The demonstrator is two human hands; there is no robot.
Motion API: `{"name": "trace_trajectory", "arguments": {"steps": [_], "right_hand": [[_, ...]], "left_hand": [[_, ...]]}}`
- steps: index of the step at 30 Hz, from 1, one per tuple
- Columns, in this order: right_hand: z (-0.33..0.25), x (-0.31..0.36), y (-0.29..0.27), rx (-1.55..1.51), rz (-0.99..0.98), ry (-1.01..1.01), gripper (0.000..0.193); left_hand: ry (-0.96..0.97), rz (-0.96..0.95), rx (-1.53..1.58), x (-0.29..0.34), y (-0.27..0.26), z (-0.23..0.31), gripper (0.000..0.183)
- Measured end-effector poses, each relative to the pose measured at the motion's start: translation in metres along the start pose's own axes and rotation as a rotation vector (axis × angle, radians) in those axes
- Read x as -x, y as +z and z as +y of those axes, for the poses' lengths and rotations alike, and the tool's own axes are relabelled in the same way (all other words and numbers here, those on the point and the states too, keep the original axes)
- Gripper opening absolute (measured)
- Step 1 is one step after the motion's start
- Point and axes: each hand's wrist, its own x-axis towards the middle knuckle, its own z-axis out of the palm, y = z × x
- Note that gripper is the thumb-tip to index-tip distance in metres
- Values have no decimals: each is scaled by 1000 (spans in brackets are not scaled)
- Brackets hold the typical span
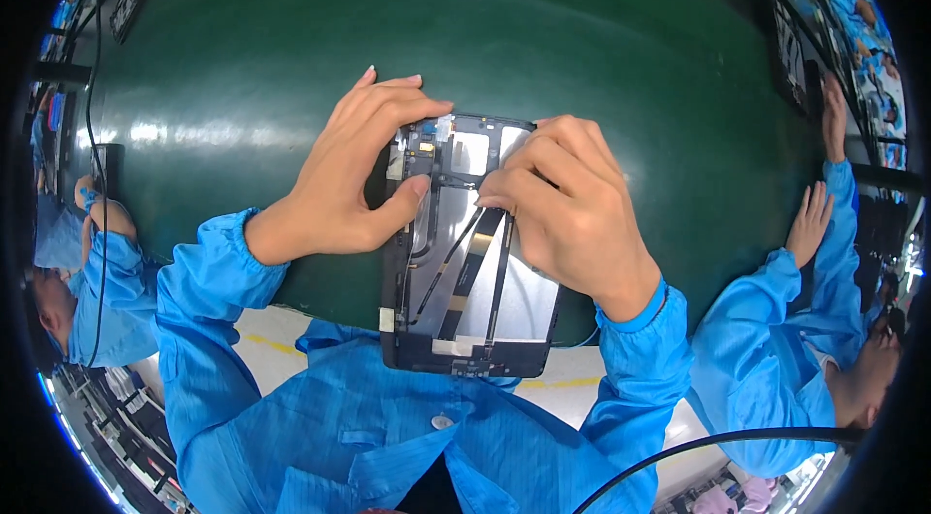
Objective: The person connects internal ribbon cables and secures components inside tablet frames by hand, then slides the assembled tablets forward on the conveyor belt.
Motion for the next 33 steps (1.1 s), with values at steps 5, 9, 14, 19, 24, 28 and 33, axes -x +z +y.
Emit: {"name": "trace_trajectory", "arguments": {"steps": [5, 9, 14, 19, 24, 28, 33], "right_hand": [[3, 0, 0, -14, -23, -8, 22], [4, 1, -3, -9, -39, -8, 21], [1, 3, -5, -72, -83, 43, 17], [8, 3, -5, -369, -147, 170, 9], [13, 4, -3, -480, -133, 285, 7], [19, 6, -6, -553, -83, 337, 7], [22, 1, -10, -515, -199, 272, 8]], "left_hand": [[-12, 38, -2, 0, 5, -2, 57], [-33, 40, 14, -2, 6, -3, 54], [-25, 38, 24, -1, 6, -6, 55], [0, 3, 35, 1, 1, -10, 66], [6, -24, 39, 3, 0, -12, 74], [10, -36, 39, 1, 0, -12, 77], [42, 82, 55, 0, 4, -13, 68]]}}
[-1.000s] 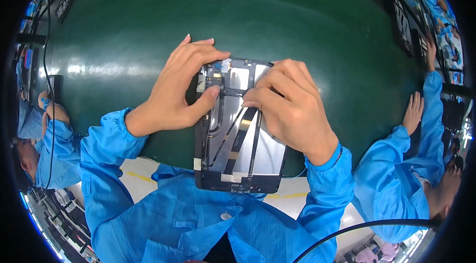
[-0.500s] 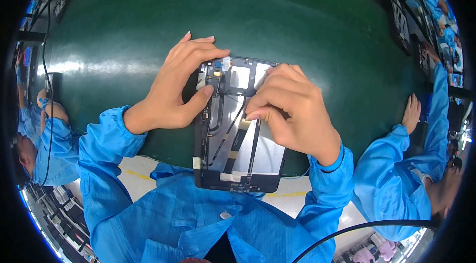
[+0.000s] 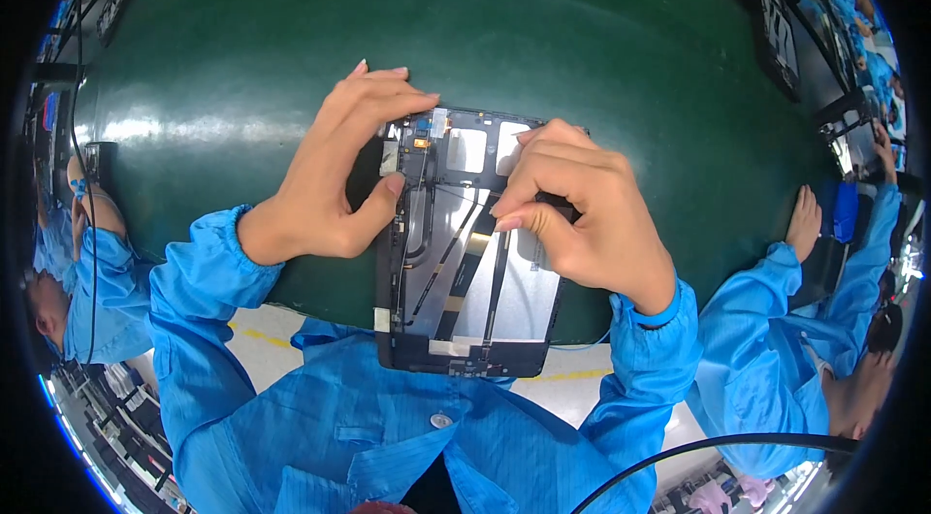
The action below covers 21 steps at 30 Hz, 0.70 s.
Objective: The person connects internal ribbon cables and secures components inside tablet frames by hand, then slides the assembled tablets forward on the conveyor belt.
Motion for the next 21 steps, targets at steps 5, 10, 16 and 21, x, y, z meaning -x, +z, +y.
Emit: {"name": "trace_trajectory", "arguments": {"steps": [5, 10, 16, 21], "right_hand": [[7, 1, 0, 61, -72, 11, 9], [14, -3, -1, 73, -60, 38, 11], [21, -7, -2, 50, -39, 24, 16], [25, -8, -3, 18, -55, 40, 15]], "left_hand": [[186, 126, -100, 6, 0, -11, 40], [386, 136, -196, 2, 4, -13, 31], [434, 127, -257, -2, 4, -17, 33], [409, 78, -293, -3, 2, -21, 37]]}}
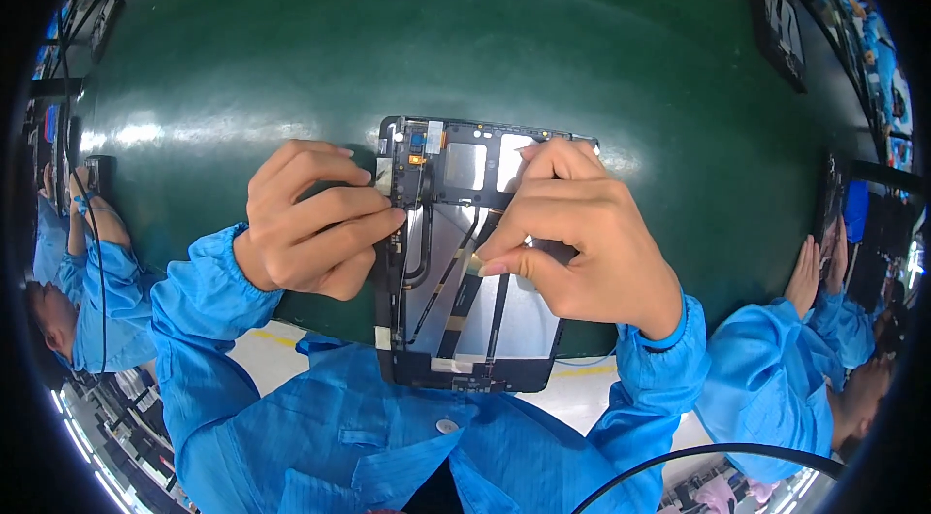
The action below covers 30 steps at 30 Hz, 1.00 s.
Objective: The person connects internal ribbon cables and secures components inside tablet frames by hand, then slides the assembled tablets forward on the conveyor belt.
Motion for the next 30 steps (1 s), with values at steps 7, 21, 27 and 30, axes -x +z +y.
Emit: {"name": "trace_trajectory", "arguments": {"steps": [7, 21, 27, 30], "right_hand": [[0, -1, 2, 17, -3, -7, 14], [-8, 2, -4, -19, -6, -1, 31], [-6, 2, -11, 5, -47, -18, 31], [-4, 1, -12, 3, -53, -14, 32]], "left_hand": [[-5, 7, -34, -1, 1, 2, 36], [-98, 51, -8, -7, 5, 15, 35], [-134, 64, -64, -9, 8, 22, 38], [-137, 53, -81, -12, 10, 18, 39]]}}
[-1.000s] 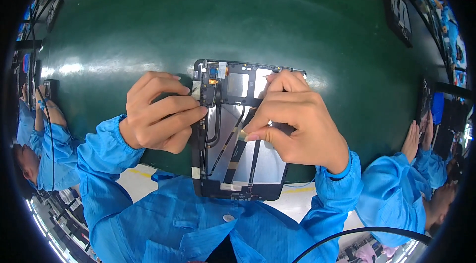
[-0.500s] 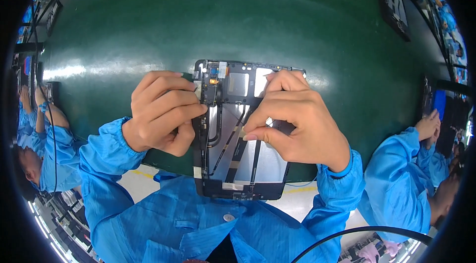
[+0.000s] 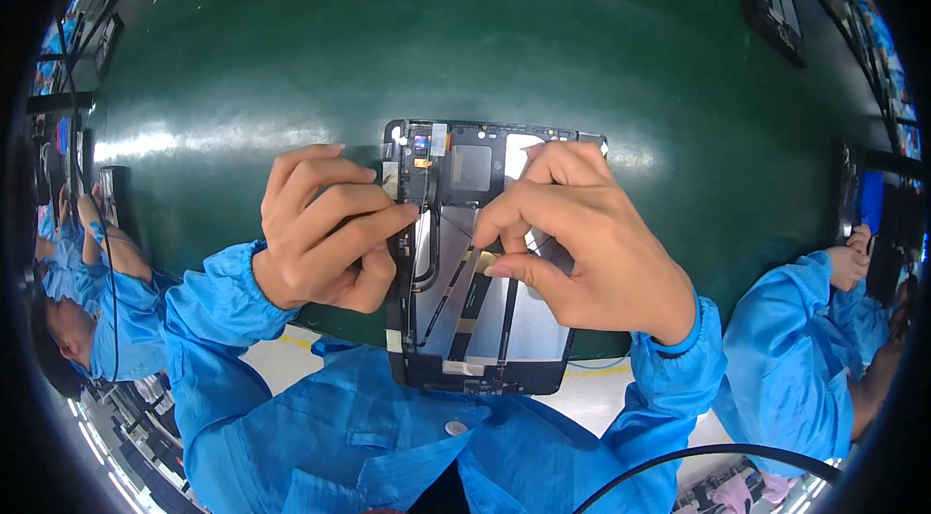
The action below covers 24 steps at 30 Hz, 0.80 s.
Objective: The person connects internal ribbon cables and secures components inside tablet frames by hand, then slides the assembled tablets forward on the conveyor belt.
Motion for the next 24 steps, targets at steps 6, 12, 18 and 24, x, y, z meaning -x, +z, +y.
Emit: {"name": "trace_trajectory", "arguments": {"steps": [6, 12, 18, 24], "right_hand": [[8, -2, -3, -4, -1, -3, 32], [14, -1, -6, -5, 4, 4, 30], [19, -4, -10, -16, -18, -4, 30], [21, -7, -5, -22, 0, 5, 31]], "left_hand": [[-2, -41, 33, -3, 6, -3, 38], [-90, -165, -21, -8, 5, 15, 34], [-50, -300, -237, 3, 6, 34, 47], [18, -330, -279, 9, 7, 28, 59]]}}
